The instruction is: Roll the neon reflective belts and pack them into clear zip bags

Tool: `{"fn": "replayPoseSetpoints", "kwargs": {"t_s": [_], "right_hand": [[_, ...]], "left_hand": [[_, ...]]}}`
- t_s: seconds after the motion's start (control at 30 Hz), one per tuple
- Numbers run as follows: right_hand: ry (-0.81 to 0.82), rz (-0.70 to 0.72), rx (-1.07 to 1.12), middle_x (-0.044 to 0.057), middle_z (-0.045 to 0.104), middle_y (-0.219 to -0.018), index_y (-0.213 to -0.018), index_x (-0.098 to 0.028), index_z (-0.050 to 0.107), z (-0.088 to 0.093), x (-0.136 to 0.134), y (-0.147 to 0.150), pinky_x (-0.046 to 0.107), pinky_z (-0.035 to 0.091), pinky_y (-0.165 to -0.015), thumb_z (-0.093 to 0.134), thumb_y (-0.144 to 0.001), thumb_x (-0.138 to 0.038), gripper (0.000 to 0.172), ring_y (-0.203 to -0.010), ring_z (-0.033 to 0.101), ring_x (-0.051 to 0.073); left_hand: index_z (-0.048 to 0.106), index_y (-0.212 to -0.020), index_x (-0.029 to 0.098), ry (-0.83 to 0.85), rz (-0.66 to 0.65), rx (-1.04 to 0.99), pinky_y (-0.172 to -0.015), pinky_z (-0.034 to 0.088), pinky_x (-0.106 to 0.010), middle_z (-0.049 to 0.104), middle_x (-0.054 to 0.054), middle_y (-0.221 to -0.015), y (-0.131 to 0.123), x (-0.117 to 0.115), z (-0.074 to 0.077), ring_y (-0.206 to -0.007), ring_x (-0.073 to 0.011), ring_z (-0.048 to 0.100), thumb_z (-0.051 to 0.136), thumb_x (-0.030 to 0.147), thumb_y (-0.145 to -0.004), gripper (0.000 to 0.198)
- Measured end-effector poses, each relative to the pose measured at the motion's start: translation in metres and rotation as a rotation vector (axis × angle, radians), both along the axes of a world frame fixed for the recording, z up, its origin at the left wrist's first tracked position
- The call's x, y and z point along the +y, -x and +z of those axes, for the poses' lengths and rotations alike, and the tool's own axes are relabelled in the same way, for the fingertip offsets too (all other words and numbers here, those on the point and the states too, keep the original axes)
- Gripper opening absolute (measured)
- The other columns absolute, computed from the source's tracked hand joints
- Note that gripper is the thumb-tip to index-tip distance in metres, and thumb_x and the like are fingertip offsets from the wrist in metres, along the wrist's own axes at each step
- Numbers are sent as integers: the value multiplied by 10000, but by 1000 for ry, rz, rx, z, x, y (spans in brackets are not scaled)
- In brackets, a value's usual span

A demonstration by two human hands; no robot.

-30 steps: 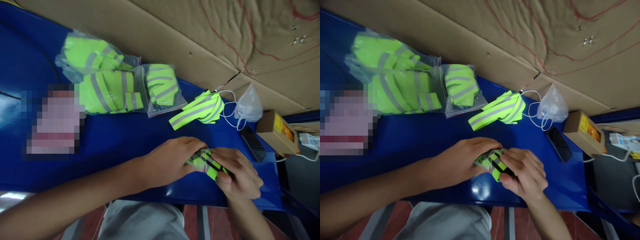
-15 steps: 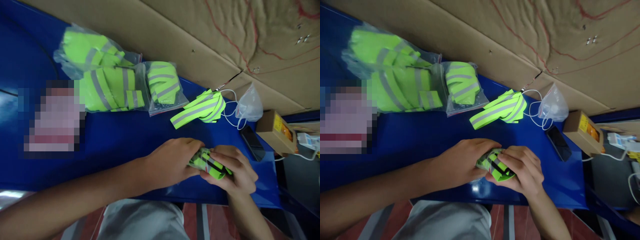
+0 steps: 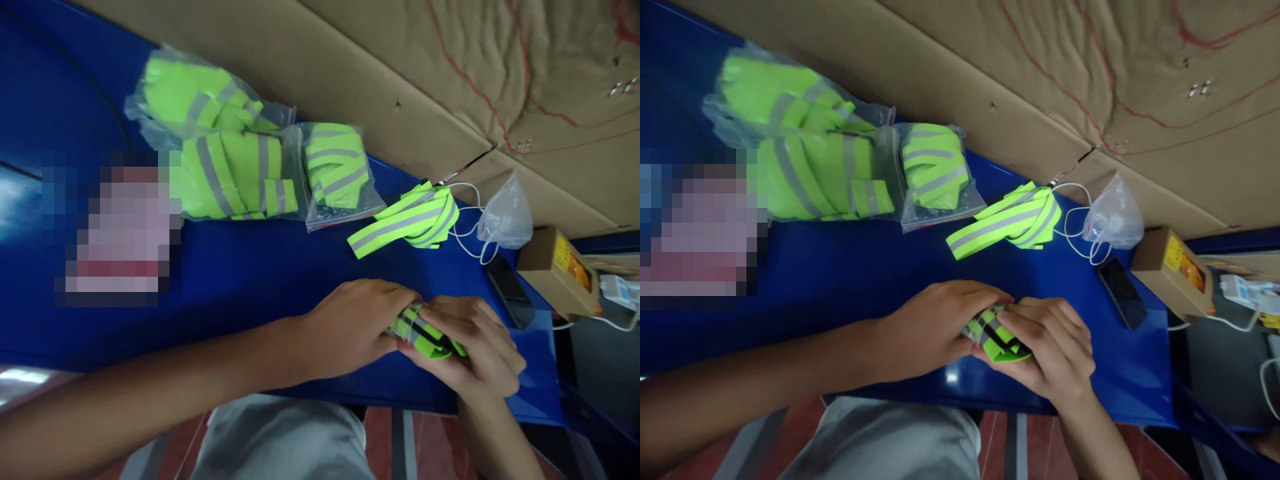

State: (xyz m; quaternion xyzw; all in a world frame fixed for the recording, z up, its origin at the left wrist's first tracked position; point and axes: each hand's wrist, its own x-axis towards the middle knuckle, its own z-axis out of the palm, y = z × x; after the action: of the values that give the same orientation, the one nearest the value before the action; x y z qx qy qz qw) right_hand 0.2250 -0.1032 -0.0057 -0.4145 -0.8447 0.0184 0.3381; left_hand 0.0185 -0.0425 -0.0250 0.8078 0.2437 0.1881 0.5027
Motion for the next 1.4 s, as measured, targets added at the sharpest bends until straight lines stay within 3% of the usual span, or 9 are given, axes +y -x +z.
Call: {"fn": "replayPoseSetpoints", "kwargs": {"t_s": [0.13, 0.23, 0.4, 0.53, 0.67, 0.87, 1.03, 1.27, 1.4], "right_hand": [[-17, -35, 68, 72, 703, -884, -1131, -206, 737, 0, 2, 2, 410, 570, -700, 732, -902, -456, 339, -807, 706, 251], [-23, -158, 70, 87, 634, -865, -1033, -221, 772, 3, -5, 4, 413, 568, -711, 489, -1017, -569, 449, -818, 680, 249], [239, -301, 151, 3, 684, -754, -940, -229, 679, 7, -12, 16, 265, 537, -553, 662, -970, -305, 83, -593, 639, 142], [384, -307, 167, -43, 691, -677, -836, -224, 681, 10, -8, 16, 191, 509, -520, 677, -957, -240, 122, -521, 620, 90], [634, -160, 165, 7, 785, -1034, -1229, -281, 701, 21, -6, 4, 209, 603, -694, 591, -1012, -300, 244, -831, 761, 155], [1007, 201, 197, 132, 496, -1555, -1606, -281, 283, 24, 1, -8, 311, 621, -926, 605, -1007, -370, 686, -1291, 635, 230], [1097, 262, 268, 112, 674, -1314, -1589, -263, 299, 10, 9, -15, 263, 639, -799, 581, -1020, -291, 636, -1040, 734, 168], [728, -183, 161, 25, 781, -974, -1289, -225, 645, -1, 23, -22, 211, 574, -735, 630, -995, -341, 316, -831, 750, 142], [922, -40, 141, -9, 710, -835, -1045, -190, 693, -2, 30, -30, 194, 473, -599, 625, -984, -453, 278, -700, 648, 111]], "left_hand": [[633, -1166, 171, 18, -26, -36, -972, 508, -396, 728, -107, -1219, -1, 0, 2, -1141, -298, 687, 651, 269, -923, 263], [647, -1191, 173, 83, -31, -59, -916, 510, -367, 746, -93, -1184, -2, 2, 7, -1092, -288, 706, 676, 450, -916, 391], [720, -1039, 162, 352, -159, 50, -667, 482, -294, 772, -50, -932, -4, 4, 13, -831, -238, 725, 710, 517, -848, 403], [739, -1043, 157, 707, -205, -50, -682, 488, -257, 764, -31, -948, -10, 5, 2, -887, -207, 705, 728, 458, -852, 356], [719, -986, 129, 841, -23, -172, -706, 489, -266, 737, -50, -917, -12, 12, -10, -828, -169, 665, 731, 401, -866, 297], [693, -965, 130, 817, 12, -228, -774, 505, -275, 733, -52, -918, -8, 16, -8, -847, -165, 679, 705, 292, -890, 179], [683, -1060, 135, 777, 41, -210, -824, 514, -292, 745, -62, -998, -8, 15, -8, -912, -183, 693, 678, 287, -911, 213], [608, -1303, 165, 970, 140, -36, -836, 526, -313, 755, -60, -1014, -6, 27, -11, -918, -181, 706, 736, 297, -866, 474], [592, -1353, 196, 798, 234, -158, -856, 499, -283, 761, -35, -998, -4, 23, -5, -918, -166, 702, 695, 246, -881, 485]]}}
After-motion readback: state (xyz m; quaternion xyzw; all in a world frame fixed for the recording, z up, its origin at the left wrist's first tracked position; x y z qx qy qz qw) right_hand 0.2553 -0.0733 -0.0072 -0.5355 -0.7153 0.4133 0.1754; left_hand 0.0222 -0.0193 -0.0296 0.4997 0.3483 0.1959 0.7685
